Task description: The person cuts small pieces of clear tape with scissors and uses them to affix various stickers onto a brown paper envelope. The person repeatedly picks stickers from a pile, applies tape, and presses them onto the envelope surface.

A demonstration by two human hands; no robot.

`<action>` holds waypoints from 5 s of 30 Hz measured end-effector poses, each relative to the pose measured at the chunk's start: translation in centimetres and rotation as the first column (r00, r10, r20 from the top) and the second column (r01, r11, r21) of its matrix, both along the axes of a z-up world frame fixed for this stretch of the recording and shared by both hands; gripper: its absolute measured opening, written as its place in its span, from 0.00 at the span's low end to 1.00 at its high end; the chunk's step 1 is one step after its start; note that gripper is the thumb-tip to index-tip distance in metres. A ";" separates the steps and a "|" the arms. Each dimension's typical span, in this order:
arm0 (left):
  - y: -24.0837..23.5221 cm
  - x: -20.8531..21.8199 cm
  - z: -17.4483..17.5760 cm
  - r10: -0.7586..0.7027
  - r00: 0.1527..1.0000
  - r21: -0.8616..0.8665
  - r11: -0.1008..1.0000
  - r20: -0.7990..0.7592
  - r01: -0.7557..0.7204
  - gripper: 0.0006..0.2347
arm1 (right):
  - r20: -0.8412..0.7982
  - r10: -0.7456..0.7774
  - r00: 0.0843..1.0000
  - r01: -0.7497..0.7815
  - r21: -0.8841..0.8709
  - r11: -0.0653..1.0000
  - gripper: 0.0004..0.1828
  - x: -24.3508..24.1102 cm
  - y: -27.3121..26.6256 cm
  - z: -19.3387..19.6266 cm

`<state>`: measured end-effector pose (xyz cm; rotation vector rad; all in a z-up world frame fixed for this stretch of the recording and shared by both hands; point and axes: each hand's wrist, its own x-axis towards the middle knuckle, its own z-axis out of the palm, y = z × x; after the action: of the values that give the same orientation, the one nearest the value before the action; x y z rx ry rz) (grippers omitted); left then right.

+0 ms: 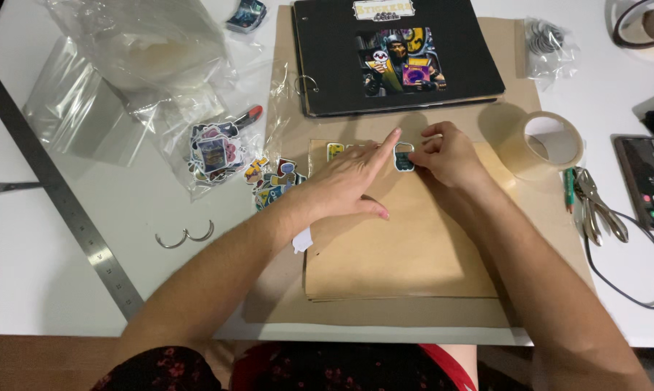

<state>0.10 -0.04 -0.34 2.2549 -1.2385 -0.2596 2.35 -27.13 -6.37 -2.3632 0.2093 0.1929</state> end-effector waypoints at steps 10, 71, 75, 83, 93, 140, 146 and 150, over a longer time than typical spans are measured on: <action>0.3 -0.3 0.9 -0.011 0.999 0.058 0.998 0.050 0.008 0.55 | 0.055 -0.008 0.998 0.019 -0.212 0.977 0.22 -2.2 3.3 4.4; 11.8 -12.5 -1.9 0.268 0.950 -0.068 0.963 0.160 -0.261 0.21 | 0.710 -0.171 0.683 -0.158 0.372 0.915 0.04 -15.9 10.5 13.1; 11.8 -12.8 -3.4 0.207 0.835 0.010 0.969 0.510 -0.246 0.19 | 0.658 -0.348 0.668 0.001 0.467 0.884 0.12 -18.3 7.3 11.8; 12.8 -13.5 -4.1 0.059 0.652 0.111 0.970 0.756 -0.216 0.19 | 0.441 -0.343 0.829 0.042 0.563 0.825 0.17 -21.4 6.5 9.3; 15.6 -21.0 -2.3 0.098 0.806 -0.087 0.995 0.584 -0.058 0.25 | 0.343 -0.207 0.916 -0.002 0.521 0.854 0.13 -21.8 8.8 8.3; 6.1 -15.2 12.4 0.249 0.270 -0.323 0.903 0.930 0.282 0.11 | 0.814 0.568 0.124 -0.228 -0.534 0.814 0.09 -20.3 9.8 15.6; 4.6 -13.8 9.8 0.344 0.875 -0.703 0.711 0.339 -0.007 0.07 | 0.878 0.208 0.431 -0.347 -0.052 0.937 0.09 -20.2 11.6 15.3; 3.6 -13.6 9.9 0.309 0.920 -0.726 0.686 0.241 -0.040 0.03 | 0.769 0.112 0.630 -0.331 0.136 0.934 0.05 -20.1 11.8 15.6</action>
<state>-13.46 3.55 9.61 1.7231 -1.0142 0.6371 -17.74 -15.34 9.24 -1.9880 -0.4995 -0.6241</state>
